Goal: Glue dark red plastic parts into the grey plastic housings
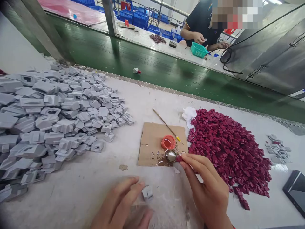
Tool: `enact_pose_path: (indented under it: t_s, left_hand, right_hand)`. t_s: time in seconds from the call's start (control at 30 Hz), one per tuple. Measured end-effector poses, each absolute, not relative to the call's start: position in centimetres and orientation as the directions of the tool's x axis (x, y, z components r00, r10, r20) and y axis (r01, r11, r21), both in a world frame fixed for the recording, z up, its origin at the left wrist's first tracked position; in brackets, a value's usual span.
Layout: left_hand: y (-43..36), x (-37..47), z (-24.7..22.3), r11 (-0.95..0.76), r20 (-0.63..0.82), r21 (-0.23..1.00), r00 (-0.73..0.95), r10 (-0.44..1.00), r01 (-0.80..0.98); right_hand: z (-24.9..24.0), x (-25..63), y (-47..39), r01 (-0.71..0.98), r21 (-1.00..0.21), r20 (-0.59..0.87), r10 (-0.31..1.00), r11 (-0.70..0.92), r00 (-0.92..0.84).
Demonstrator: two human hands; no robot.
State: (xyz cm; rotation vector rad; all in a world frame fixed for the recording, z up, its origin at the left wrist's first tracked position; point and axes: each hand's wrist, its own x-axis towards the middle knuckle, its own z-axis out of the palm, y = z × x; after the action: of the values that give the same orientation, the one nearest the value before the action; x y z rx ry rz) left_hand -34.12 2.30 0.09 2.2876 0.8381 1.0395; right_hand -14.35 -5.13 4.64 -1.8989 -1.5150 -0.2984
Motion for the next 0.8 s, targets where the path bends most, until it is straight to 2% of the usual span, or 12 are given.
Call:
enact_pose_path:
  t_s: [0.1,0.17,0.3,0.43,0.6,0.73,0.8]
  left_hand:
    - [3.3,-34.2,0.2,-0.732,0.459,0.642,0.649,0.606,0.229]
    - [3.6,-34.4,0.2,-0.710,0.424,0.675,0.681,0.597,0.202]
    - [3.5,-34.8,0.3,-0.672,0.411,0.704,0.639,0.650,0.230]
    - [3.3,-34.6,0.4,-0.693,0.446,0.669,0.602,0.662,0.267]
    - [3.5,-34.5,0.5,-0.697,0.406,0.663,0.651,0.642,0.274]
    - [3.7,-35.0,0.4,-0.687,0.418,0.691,0.652,0.632,0.224]
    - [3.8,-35.1,0.3,-0.689,0.419,0.693,0.661,0.623,0.211]
  right_hand:
    - [4.6,-15.9,-6.0,0.854,-0.492,0.551,0.697,-0.172,0.458]
    - [4.7,-17.1,-6.5,0.815,-0.550,0.546,0.660,-0.183,0.516]
    - [4.3,-19.2,-7.2,0.807,-0.585,0.533,0.708,-0.087,0.463]
    - [3.4,-20.6,-7.5,0.769,-0.636,0.469,0.762,-0.060,0.447]
    - [3.4,-20.8,-7.3,0.793,-0.606,0.494,0.751,-0.064,0.439]
    - [3.7,-20.6,-6.8,0.882,-0.469,0.456,0.866,0.041,0.202]
    - [3.5,-20.6,-6.7,0.883,-0.467,0.452,0.870,0.044,0.196]
